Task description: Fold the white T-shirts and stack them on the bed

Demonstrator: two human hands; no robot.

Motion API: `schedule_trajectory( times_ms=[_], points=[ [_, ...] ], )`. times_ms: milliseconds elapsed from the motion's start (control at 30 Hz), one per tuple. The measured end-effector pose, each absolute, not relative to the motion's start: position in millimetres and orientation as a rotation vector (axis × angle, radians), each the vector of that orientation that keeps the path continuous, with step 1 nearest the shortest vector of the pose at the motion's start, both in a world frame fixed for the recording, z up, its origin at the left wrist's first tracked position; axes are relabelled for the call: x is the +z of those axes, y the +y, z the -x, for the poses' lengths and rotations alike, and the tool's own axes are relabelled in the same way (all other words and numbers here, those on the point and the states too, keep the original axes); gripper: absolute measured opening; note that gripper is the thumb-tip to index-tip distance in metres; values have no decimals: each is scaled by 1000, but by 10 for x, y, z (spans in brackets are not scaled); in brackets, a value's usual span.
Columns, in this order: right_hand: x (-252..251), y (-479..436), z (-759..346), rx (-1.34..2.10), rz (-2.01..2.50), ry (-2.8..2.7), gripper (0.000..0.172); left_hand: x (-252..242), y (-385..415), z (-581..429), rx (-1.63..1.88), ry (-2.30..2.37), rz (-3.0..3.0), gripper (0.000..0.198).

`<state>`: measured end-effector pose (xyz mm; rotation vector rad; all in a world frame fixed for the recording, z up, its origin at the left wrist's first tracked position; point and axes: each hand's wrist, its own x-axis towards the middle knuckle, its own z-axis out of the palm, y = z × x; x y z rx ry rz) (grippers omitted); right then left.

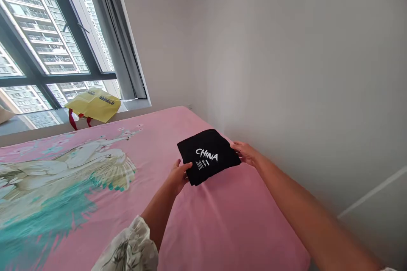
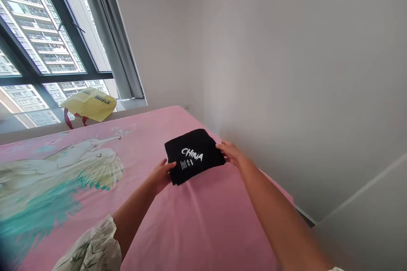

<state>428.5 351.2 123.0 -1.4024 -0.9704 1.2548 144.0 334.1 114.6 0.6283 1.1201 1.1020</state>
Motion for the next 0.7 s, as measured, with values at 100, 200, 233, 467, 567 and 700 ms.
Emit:
schedule_trajectory(
  times_ms=[100,200,233,467,567,700],
  points=[
    [590,3510,-4429,1137,1550,-791,53,552,3359,-1296,1155,1204,-553,88],
    [247,3430,-4513,1002,1579,-749,44,217,3291,-1166,1233,1133,-544,71],
    [231,3425,-4491,959,1587,-761,43,172,3275,-1147,1248,1103,-545,68],
    [534,3514,-3315,355,1521,-1768,45,209,3122,-1234,1351,1163,-671,44],
    [369,3451,-2815,331,1716,-2133,59,249,2834,-1193,1363,1203,-705,35],
    [165,3391,-2651,356,1914,-2260,66,221,2085,-1004,1243,1212,-780,36]
  ],
)
